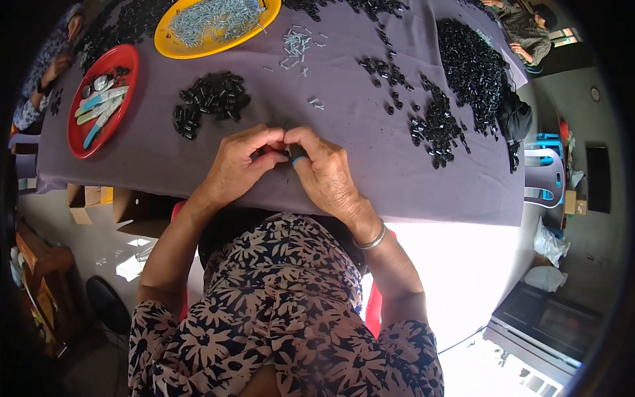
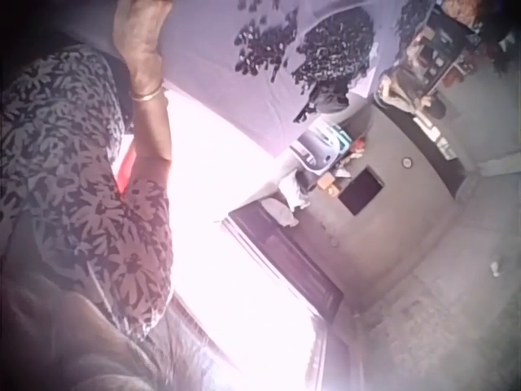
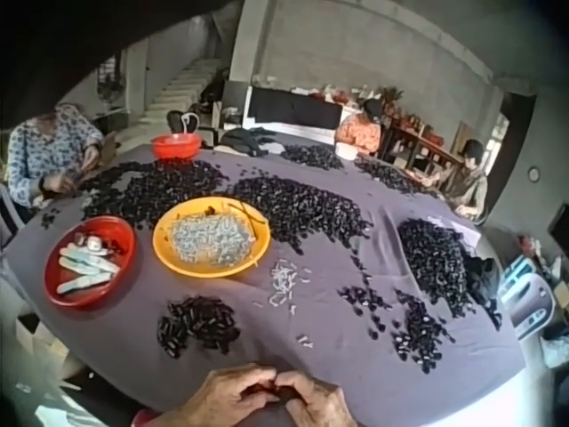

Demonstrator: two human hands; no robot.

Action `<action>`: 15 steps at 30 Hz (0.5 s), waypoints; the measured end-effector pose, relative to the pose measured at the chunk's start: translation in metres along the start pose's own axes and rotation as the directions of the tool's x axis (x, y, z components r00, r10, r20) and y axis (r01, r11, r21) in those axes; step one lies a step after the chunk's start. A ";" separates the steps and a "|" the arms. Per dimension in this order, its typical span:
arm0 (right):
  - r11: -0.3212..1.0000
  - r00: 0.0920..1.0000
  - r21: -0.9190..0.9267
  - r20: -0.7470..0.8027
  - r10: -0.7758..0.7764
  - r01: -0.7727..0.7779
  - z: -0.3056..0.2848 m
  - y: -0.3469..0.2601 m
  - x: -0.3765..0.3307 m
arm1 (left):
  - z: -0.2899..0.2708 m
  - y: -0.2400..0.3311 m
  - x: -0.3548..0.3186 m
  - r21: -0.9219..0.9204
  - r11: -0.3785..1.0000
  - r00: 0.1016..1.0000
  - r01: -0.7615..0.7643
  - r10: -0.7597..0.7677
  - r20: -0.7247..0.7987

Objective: The person assembles small black plastic components by hand, inserting tiny silver pins into them.

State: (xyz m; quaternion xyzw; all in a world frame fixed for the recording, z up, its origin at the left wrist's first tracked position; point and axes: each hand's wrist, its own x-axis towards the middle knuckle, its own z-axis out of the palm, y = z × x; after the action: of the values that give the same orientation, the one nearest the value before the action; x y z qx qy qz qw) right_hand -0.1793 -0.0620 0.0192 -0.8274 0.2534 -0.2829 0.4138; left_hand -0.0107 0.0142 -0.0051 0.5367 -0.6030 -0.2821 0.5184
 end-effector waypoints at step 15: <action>0.958 0.985 -0.279 -0.172 0.018 -0.067 -0.048 0.040 0.032 | -0.001 0.004 0.000 0.018 0.999 0.996 -0.026 0.028 -0.088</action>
State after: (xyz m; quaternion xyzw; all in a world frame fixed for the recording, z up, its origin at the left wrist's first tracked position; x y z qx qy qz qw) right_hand -0.1963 -0.1305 0.0183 -0.8457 0.3430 -0.3034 0.2740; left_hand -0.0117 0.0153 -0.0010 0.5447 -0.5892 -0.2461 0.5437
